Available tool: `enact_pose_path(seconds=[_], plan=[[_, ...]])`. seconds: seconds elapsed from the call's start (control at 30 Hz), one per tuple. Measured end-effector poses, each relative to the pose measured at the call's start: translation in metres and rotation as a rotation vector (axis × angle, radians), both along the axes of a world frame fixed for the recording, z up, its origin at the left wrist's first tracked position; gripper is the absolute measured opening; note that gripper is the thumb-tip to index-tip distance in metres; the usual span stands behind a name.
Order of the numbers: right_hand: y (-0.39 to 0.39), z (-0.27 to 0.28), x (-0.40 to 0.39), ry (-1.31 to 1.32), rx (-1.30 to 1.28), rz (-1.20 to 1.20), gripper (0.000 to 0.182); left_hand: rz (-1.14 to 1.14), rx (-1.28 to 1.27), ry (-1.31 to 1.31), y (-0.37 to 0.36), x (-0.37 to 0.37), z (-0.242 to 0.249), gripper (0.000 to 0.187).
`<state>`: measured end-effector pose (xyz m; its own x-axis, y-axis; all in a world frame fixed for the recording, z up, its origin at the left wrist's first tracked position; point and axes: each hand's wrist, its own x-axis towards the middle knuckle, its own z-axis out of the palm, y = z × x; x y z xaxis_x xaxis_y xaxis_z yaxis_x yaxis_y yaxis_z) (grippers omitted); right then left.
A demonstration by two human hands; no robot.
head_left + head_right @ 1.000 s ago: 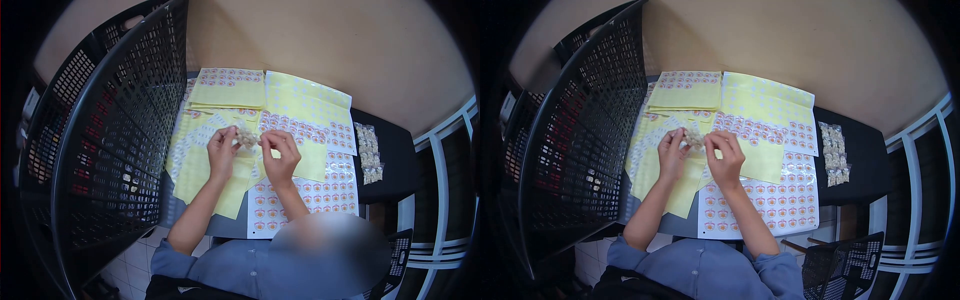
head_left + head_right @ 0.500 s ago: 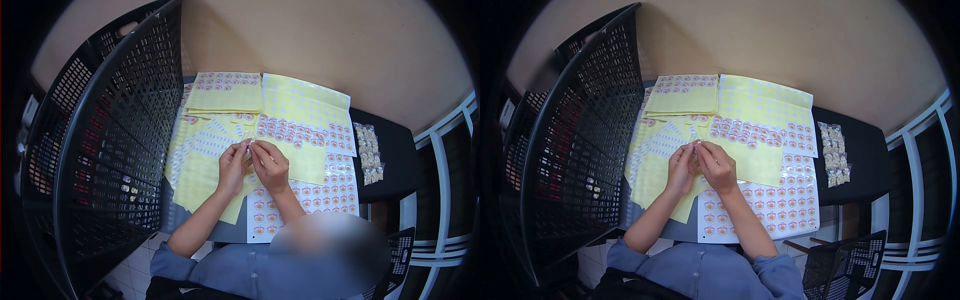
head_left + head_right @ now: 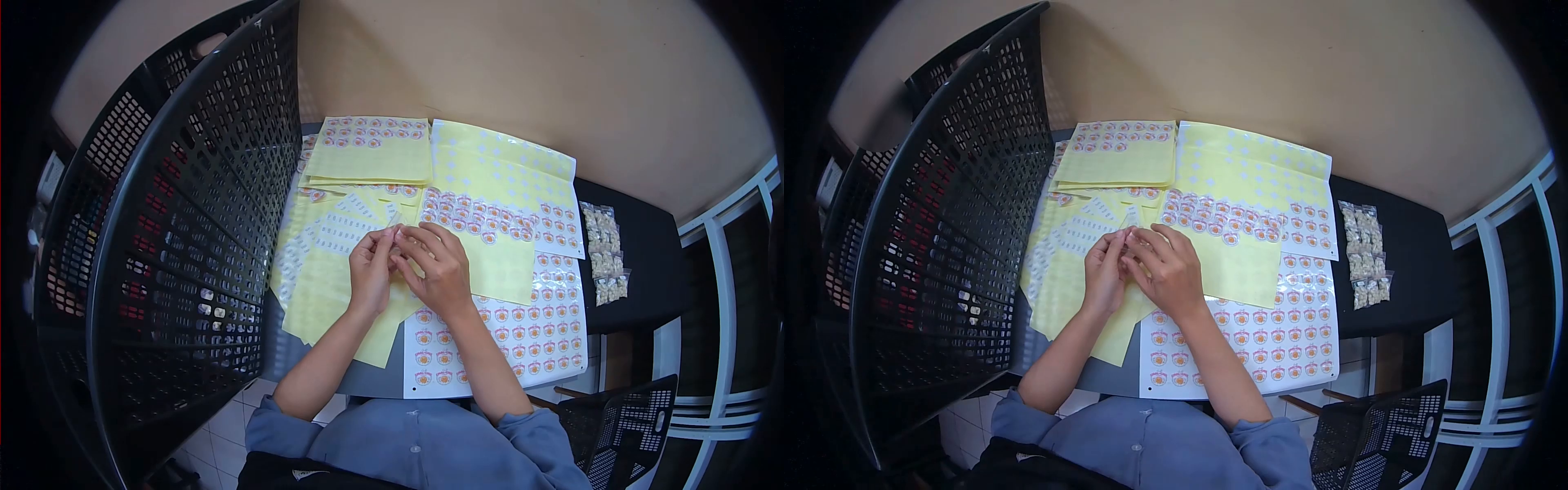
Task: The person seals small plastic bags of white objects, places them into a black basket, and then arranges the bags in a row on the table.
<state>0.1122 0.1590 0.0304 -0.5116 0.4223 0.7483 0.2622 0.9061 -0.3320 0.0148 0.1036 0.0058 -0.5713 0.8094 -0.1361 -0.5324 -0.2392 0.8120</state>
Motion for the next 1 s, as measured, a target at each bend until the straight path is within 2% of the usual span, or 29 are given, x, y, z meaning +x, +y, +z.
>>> enact_pose_path(seconds=[0.13, 0.2, 0.27, 0.33, 0.4, 0.47, 0.5, 0.53, 0.63, 0.67, 0.77, 0.83, 0.9, 0.93, 0.97, 1.0], plan=[[0.002, 0.001, 0.002, 0.001, -0.120, 0.082, 0.019, -0.009, 0.029, 0.007, 0.002, 0.003, 0.003, 0.022], [0.003, 0.004, 0.004, 0.024, -0.188, 0.116, 0.019, 0.018, 0.041, 0.004, 0.002, 0.006, 0.009, 0.031], [0.003, 0.005, 0.007, 0.191, -0.488, 0.214, 0.019, 0.006, 0.027, 0.016, 0.001, 0.006, 0.012, 0.036], [0.007, 0.007, 0.007, 0.251, -0.480, 0.173, 0.022, -0.010, 0.014, 0.025, 0.000, 0.007, 0.015, 0.040], [0.011, 0.006, 0.007, 0.309, -0.469, 0.128, 0.024, -0.002, 0.018, 0.207, 0.000, 0.010, 0.018, 0.042], [0.012, 0.002, 0.005, 0.392, -0.799, 0.153, 0.029, -0.017, 0.013, 0.265, -0.004, 0.010, 0.020, 0.043], [0.012, 0.004, 0.006, 0.433, -0.831, 0.196, 0.033, 0.003, -0.008, 0.422, -0.005, 0.009, 0.019, 0.045], [0.013, 0.006, 0.008, 0.405, -0.814, 0.200, 0.033, 0.014, -0.020, 0.576, -0.005, 0.010, 0.017, 0.046], [0.012, 0.019, 0.015, 0.396, -0.837, 0.180, 0.029, 0.085, 0.067, 0.598, -0.004, 0.012, 0.020, 0.052], [0.010, 0.030, 0.020, 0.466, -0.780, 0.141, 0.024, 0.124, 0.104, 0.608, -0.004, 0.014, 0.021, 0.052], [0.016, 0.053, 0.045, 0.547, -0.839, 0.087, 0.027, 0.033, 0.157, 0.640, -0.003, 0.013, 0.017, 0.042], [0.027, 0.064, 0.070, 0.852, -0.917, 0.115, 0.032, -0.054, 0.140, 0.692, -0.003, 0.013, 0.008, 0.041], [0.047, 0.059, 0.104, 0.909, -0.814, 0.010, 0.033, -0.138, 0.086, 0.797, -0.004, 0.020, 0.005, 0.035], [0.057, 0.056, 0.125, 0.882, -0.815, -0.120, 0.026, -0.146, 0.093, 0.796, -0.006, 0.023, 0.003, 0.035], [0.074, 0.040, 0.147, 0.912, -0.692, -0.206, 0.020, -0.216, 0.058, 0.862, -0.007, 0.024, 0.000, 0.034], [0.082, 0.033, 0.175, 0.920, -0.769, -0.173, 0.013, -0.284, 0.022, 0.928, -0.007, 0.026, -0.002, 0.032]])
